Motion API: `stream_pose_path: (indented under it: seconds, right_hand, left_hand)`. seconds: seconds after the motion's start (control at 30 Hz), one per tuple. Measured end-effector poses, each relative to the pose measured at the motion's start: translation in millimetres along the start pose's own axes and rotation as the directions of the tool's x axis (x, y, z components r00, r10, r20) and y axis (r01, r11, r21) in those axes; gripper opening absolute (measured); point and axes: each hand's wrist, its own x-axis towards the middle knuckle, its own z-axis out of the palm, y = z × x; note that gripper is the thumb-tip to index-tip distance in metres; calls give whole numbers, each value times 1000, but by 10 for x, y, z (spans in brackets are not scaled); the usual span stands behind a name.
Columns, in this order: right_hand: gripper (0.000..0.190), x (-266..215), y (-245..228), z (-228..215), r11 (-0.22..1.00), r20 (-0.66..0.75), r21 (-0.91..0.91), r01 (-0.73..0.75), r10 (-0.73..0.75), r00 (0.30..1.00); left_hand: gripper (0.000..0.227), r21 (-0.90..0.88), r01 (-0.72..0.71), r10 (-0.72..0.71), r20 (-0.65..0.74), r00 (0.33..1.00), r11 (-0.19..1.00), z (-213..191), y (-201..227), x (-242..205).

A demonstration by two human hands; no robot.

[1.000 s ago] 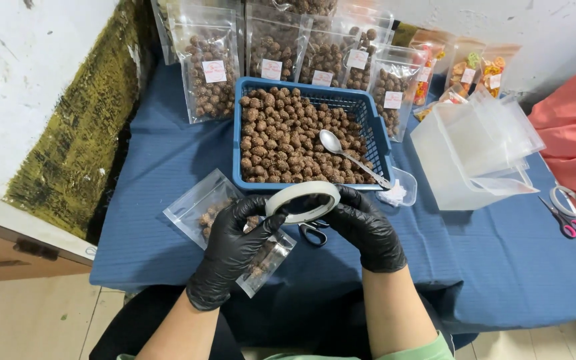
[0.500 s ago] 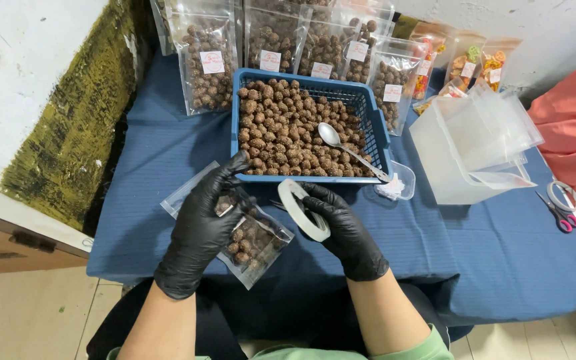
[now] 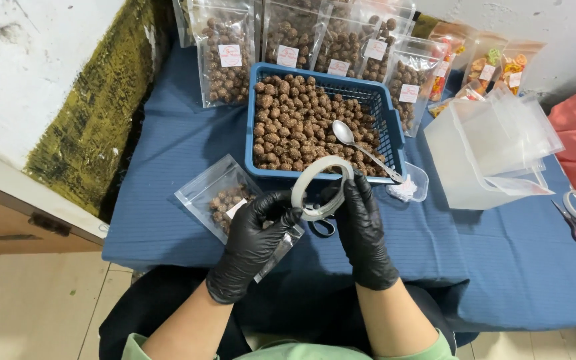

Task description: The person scoops small brown round food items from a blue basket into clear plastic bags using a metal spoon, then seals the bags and applies a label. The process is repeated for multiple bags on a blue-covered table.

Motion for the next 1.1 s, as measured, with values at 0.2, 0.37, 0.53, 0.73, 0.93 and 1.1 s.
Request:
stream_pose_path:
  seconds: [0.2,0.37,0.53,0.73,0.93,1.1]
  right_hand:
    - [47,-92,-180,290,880,-214,408,-243,351,912]
    - [35,76,183,91,926,-282,277,-256,333,899]
    - [24,120,680,-127,953,-189,138,-271,294,937]
    - [28,41,544,44,928,-273,207,-310,359,892]
    - [30,-20,613,148,914,-336,222,-339,398,854]
    - [27,-26,622,119,923,-273,214,-320,371,887]
  left_hand:
    - [33,435,-94,87,36,996,895,-430,377,36]
    - [56,889,-61,22,57,998,454,-989,157,-99]
    - [77,953,-20,-205,86,975,304,-1017,26,-55]
    - [26,884,-177,155,120,981,432,-1007,-147,-49]
    - [30,873,-195,159,137,978,447,-989,-274,-26]
    - [34,851,-201,116,165,979,486,-1005,-219,-15]
